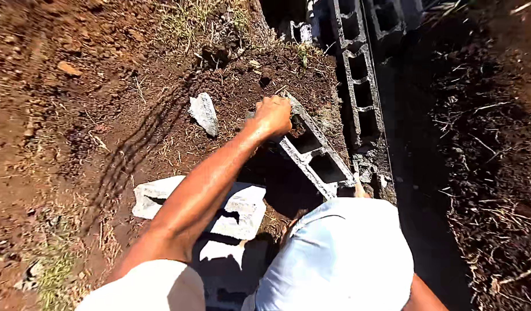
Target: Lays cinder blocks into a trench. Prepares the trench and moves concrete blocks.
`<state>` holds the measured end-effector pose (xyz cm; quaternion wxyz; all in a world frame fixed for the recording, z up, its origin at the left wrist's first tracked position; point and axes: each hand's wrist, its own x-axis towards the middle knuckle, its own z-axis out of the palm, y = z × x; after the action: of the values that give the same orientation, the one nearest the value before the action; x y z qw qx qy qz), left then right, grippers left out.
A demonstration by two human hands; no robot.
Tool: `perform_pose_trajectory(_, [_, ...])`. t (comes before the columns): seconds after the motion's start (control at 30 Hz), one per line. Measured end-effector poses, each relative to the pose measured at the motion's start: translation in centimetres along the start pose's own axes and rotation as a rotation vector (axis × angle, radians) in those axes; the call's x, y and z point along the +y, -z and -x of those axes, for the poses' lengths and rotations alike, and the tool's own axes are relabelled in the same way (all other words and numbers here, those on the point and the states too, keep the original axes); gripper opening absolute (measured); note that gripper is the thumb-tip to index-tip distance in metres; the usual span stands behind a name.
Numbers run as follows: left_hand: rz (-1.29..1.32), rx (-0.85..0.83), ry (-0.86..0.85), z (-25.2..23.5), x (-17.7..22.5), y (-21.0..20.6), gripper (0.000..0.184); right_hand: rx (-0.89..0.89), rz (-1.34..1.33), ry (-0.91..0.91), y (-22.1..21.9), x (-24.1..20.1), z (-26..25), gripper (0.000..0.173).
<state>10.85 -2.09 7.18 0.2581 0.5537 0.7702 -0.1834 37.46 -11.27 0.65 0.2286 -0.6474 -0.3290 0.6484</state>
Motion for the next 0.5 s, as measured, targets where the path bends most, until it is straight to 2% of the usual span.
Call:
perform_pose_trajectory(0.03, [0.021,0.059,-0.002,0.1,-2.1,0.6,0.031,-0.051,-0.252,0.075,-2.5,3.7,-3.6,0.054])
perform_pose_trajectory(0.1, [0.071,0.185,0.000,0.2,-6.7,1.7,0.037,-0.311,-0.526,-0.108,-6.0,4.2,-8.4,0.056])
perform_pose_trajectory(0.2, [0.191,0.448,-0.044,-0.9,-14.9,2.4,0.045,-0.465,-0.548,-0.172,-12.2,-0.2,-10.6,0.048])
perform_pose_trajectory(0.27, [0.330,0.577,-0.066,-2.3,-21.1,2.0,0.052,-0.536,-0.570,-0.168,-16.8,-1.8,-11.4,0.057])
perform_pose_trajectory(0.37, [0.387,0.615,-0.055,-4.4,-28.5,-0.1,0.049,-0.661,-0.518,-0.117,-21.0,-1.3,-13.2,0.069])
perform_pose_trajectory(0.43, [0.381,0.599,-0.060,-4.7,-28.8,-2.1,0.049,-0.789,-0.338,-0.013,-20.0,-0.4,-14.0,0.063])
perform_pose_trajectory(0.47, [0.404,0.562,0.039,-3.8,-26.8,-2.2,0.048,-0.842,-0.241,0.056,-18.3,-0.2,-13.8,0.054])
perform_pose_trajectory(0.5, [0.491,0.491,0.216,-2.5,-23.2,-1.4,0.047,-0.892,-0.172,0.101,-16.0,0.1,-13.6,0.046])
